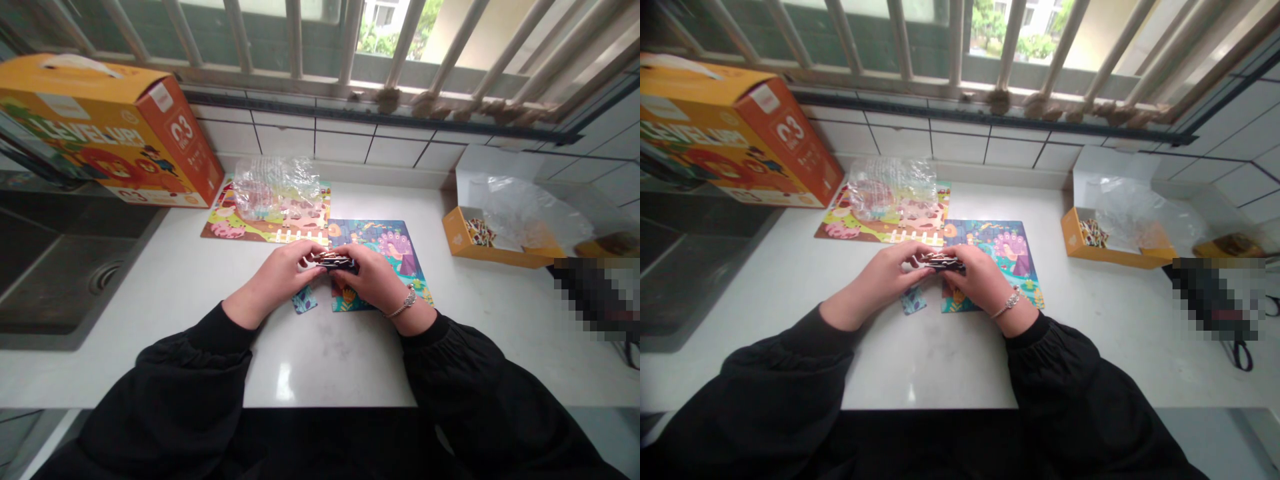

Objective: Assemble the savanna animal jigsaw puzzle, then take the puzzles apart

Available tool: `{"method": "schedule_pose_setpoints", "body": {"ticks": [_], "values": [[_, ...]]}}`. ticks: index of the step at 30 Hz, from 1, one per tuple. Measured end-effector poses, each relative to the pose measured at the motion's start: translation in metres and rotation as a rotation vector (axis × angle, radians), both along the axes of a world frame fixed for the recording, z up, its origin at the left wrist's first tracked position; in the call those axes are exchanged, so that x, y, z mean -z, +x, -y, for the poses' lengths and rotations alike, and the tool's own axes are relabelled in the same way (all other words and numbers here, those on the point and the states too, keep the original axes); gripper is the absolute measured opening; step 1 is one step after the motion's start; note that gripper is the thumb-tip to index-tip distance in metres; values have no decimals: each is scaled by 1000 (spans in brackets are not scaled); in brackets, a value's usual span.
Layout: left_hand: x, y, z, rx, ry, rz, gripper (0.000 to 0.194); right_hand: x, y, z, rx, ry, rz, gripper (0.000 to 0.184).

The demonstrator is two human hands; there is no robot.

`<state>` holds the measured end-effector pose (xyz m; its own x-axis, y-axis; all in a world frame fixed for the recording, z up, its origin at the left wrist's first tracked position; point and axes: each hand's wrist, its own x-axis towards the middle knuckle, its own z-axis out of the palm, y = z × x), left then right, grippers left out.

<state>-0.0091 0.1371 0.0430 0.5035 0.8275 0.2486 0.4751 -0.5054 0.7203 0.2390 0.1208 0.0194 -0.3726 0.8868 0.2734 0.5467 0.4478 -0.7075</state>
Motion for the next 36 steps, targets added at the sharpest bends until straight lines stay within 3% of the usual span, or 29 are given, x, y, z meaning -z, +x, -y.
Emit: {"method": "schedule_pose_setpoints", "body": {"ticks": [3,9,15,17,21,23,26,31,36], "values": [[1,0,0,-6,19,8,21,-1,0,0,-11,68,54,33],[7,1,-2,-3,-36,-48,32,3,-1,4,-1,90,234,62],[11,5,-2,56,-4,-67,27,11,-10,9,-49,110,211,85],[12,6,-2,64,5,-65,27,11,-11,8,-64,117,185,77],[9,3,-2,36,4,-57,30,5,-9,4,-39,68,145,34],[5,-5,-4,32,0,-89,37,1,-7,3,-14,43,107,23],[-3,-22,-6,51,-25,-225,61,-4,-6,4,32,5,19,21],[-5,-41,0,93,-80,-433,60,-6,-7,5,46,-202,-222,17],[4,-38,5,128,-102,-393,52,-9,-8,8,-19,-292,-325,24]]}}
